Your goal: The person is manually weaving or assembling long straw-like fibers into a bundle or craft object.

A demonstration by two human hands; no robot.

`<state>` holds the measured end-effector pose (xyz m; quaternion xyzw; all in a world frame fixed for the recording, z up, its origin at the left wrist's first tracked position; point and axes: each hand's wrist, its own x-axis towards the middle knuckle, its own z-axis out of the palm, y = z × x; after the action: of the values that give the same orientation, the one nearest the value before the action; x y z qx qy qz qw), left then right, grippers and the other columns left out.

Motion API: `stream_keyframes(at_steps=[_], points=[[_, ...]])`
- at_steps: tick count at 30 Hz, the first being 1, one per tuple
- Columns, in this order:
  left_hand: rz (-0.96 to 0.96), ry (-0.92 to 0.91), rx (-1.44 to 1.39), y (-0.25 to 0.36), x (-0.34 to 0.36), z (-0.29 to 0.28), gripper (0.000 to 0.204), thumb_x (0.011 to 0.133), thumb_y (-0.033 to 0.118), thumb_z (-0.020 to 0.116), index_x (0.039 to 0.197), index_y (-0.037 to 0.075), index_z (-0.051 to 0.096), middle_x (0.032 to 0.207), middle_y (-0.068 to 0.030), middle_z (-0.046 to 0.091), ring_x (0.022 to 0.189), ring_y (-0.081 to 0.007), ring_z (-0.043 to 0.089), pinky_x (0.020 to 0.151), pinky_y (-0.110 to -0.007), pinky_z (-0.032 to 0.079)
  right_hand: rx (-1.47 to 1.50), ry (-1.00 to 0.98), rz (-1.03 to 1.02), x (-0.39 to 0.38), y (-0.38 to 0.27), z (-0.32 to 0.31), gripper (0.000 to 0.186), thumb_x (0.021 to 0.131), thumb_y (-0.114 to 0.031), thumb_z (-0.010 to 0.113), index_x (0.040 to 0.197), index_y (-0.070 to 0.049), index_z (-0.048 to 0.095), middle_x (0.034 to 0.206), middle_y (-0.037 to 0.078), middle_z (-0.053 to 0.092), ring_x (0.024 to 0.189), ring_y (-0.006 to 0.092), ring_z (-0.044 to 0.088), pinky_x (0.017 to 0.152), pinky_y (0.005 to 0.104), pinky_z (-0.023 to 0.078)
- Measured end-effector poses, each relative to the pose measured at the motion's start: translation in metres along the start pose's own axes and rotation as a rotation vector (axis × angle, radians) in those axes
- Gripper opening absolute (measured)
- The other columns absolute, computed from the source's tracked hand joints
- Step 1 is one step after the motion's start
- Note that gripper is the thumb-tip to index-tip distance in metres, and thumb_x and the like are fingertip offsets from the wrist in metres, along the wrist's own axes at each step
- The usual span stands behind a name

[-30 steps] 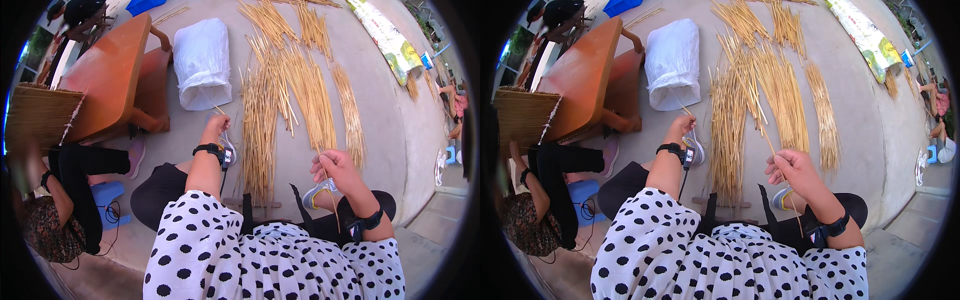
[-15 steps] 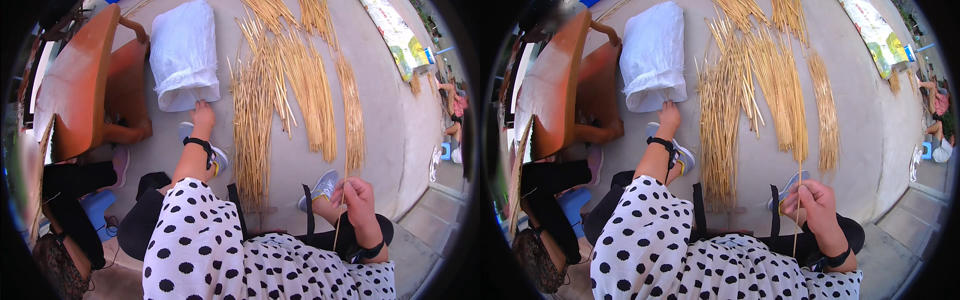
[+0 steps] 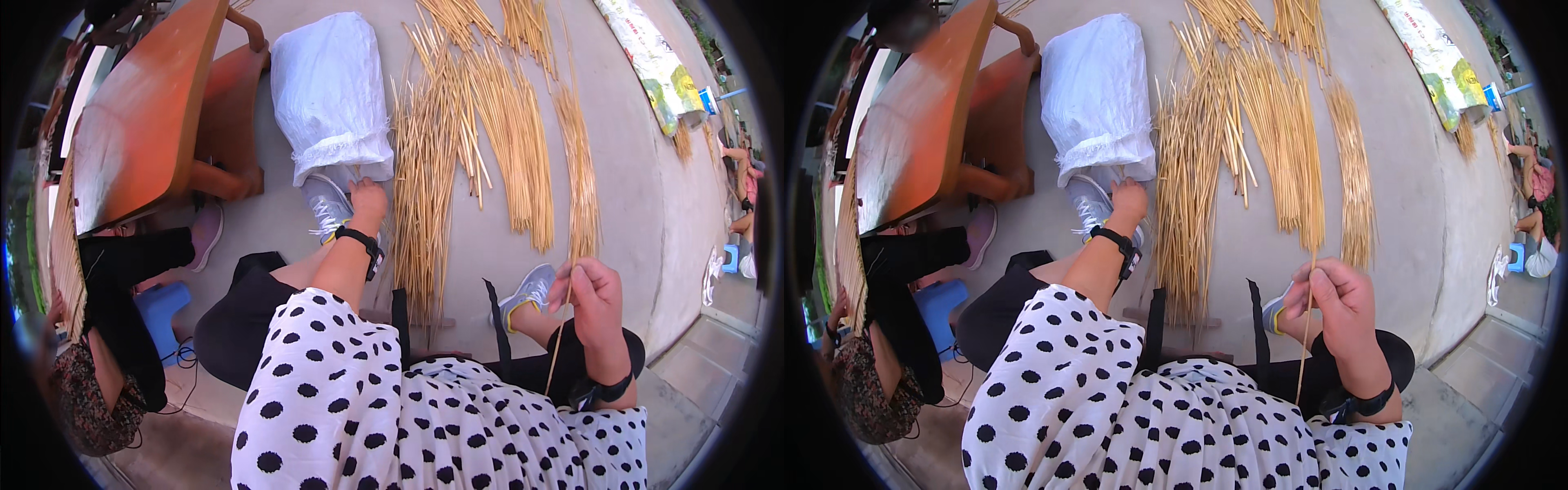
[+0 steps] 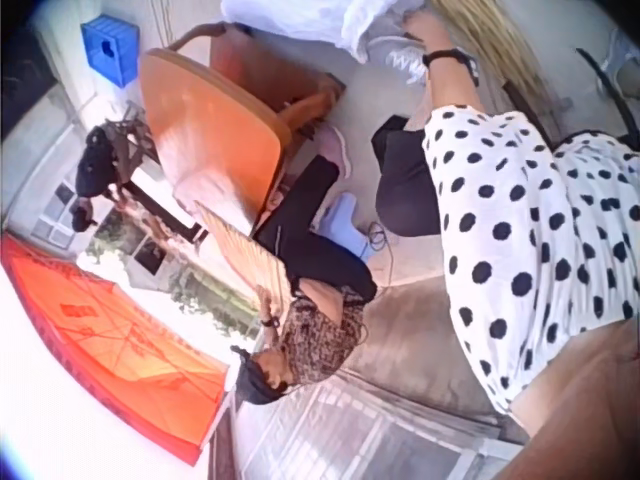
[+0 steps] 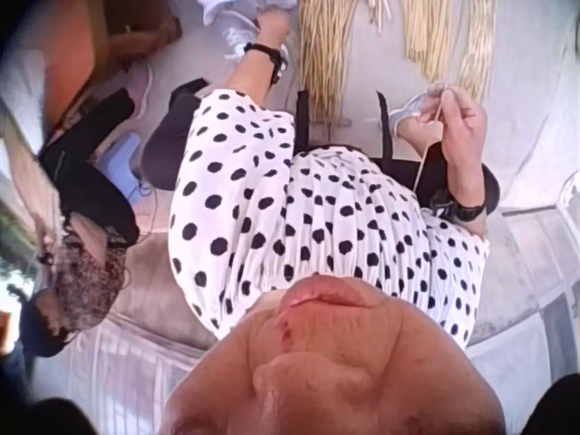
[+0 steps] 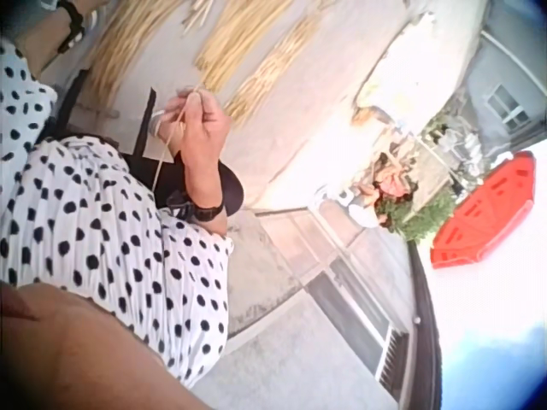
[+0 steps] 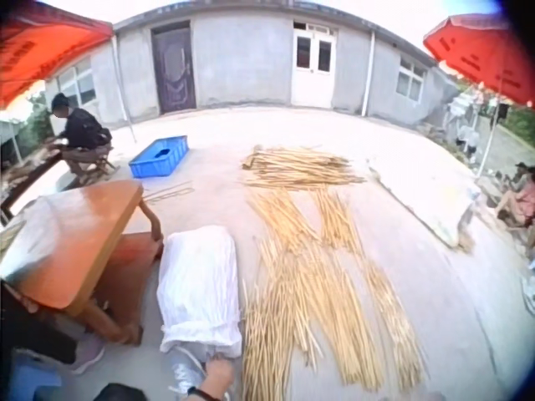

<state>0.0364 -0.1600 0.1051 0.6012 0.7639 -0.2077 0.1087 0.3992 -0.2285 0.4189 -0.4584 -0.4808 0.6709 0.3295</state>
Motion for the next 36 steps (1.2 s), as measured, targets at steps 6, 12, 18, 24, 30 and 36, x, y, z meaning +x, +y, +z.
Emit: stream_keyframes(at_steps=[6, 12, 18, 24, 30, 36], points=[[0.002, 0.201, -0.212, -0.011, -0.067, -0.074, 0.034, 0.076, 0.017, 0.054, 0.108, 0.006, 0.059, 0.125, -0.014, 0.043, 0.116, -0.028, 0.042, 0.1, -0.05, 0.024, -0.029, 0.081, -0.074, -0.026, -0.067, 0.031, 0.023, 0.093, -0.017, 0.045, 0.092, 0.003, 0.056, 0.07, 0.008, 0.061, 0.057, 0.0117, 0.057, 0.055, 0.0236, 0.047], [-0.03, 0.153, -0.561, 0.015, -0.103, -0.172, 0.031, 0.075, 0.014, 0.056, 0.105, 0.006, 0.059, 0.129, -0.0163, 0.04, 0.116, -0.0313, 0.042, 0.097, -0.049, 0.031, 0.003, 0.102, -0.168, -0.009, -0.133, 0.039, 0.025, 0.092, -0.022, 0.047, 0.095, 0.0, 0.057, 0.072, 0.006, 0.061, 0.058, 0.0104, 0.057, 0.054, 0.0217, 0.046], [-0.018, 0.368, -1.036, -0.02, -0.066, -0.171, 0.032, 0.076, 0.012, 0.052, 0.107, 0.007, 0.057, 0.131, -0.0144, 0.039, 0.115, -0.0304, 0.043, 0.095, -0.049, 0.033, 0.099, 0.072, -0.093, 0.019, -0.124, 0.033, 0.024, 0.091, -0.023, 0.047, 0.096, -0.002, 0.057, 0.073, 0.004, 0.061, 0.059, 0.0097, 0.057, 0.056, 0.0228, 0.047], [-0.42, 0.073, -2.656, -0.017, -0.039, -0.189, 0.046, 0.082, 0.02, 0.05, 0.126, 0.015, 0.04, 0.136, -0.0114, 0.03, 0.13, -0.0259, 0.024, 0.099, -0.05, 0.027, 0.173, 0.126, 0.102, 0.057, -0.136, -0.029, 0.023, 0.091, -0.021, 0.047, 0.097, -0.002, 0.057, 0.075, 0.004, 0.061, 0.063, 0.0097, 0.057, 0.057, 0.0224, 0.047], [-0.253, 0.28, -2.666, -0.111, -0.034, -0.239, 0.058, 0.081, 0.019, 0.05, 0.136, 0.011, 0.031, 0.14, -0.0083, 0.025, 0.127, -0.0224, 0.025, 0.094, -0.049, 0.029, 0.158, 0.057, 0.161, 0.088, -0.185, 0.024, 0.024, 0.091, -0.022, 0.046, 0.099, -0.002, 0.056, 0.076, 0.004, 0.06, 0.063, 0.0097, 0.057, 0.059, 0.0223, 0.047], [-0.244, 0.452, -2.089, -0.334, -0.075, -0.489, 0.058, 0.08, 0.01, 0.054, 0.134, 0.005, 0.033, 0.126, -0.0099, 0.045, 0.111, -0.0202, 0.043, 0.08, -0.035, 0.039, 0.038, 0.073, 0.122, 0.103, -0.485, 0.238, 0.025, 0.091, -0.024, 0.047, 0.098, -0.002, 0.057, 0.076, 0.004, 0.06, 0.063, 0.0094, 0.057, 0.059, 0.022, 0.047]])
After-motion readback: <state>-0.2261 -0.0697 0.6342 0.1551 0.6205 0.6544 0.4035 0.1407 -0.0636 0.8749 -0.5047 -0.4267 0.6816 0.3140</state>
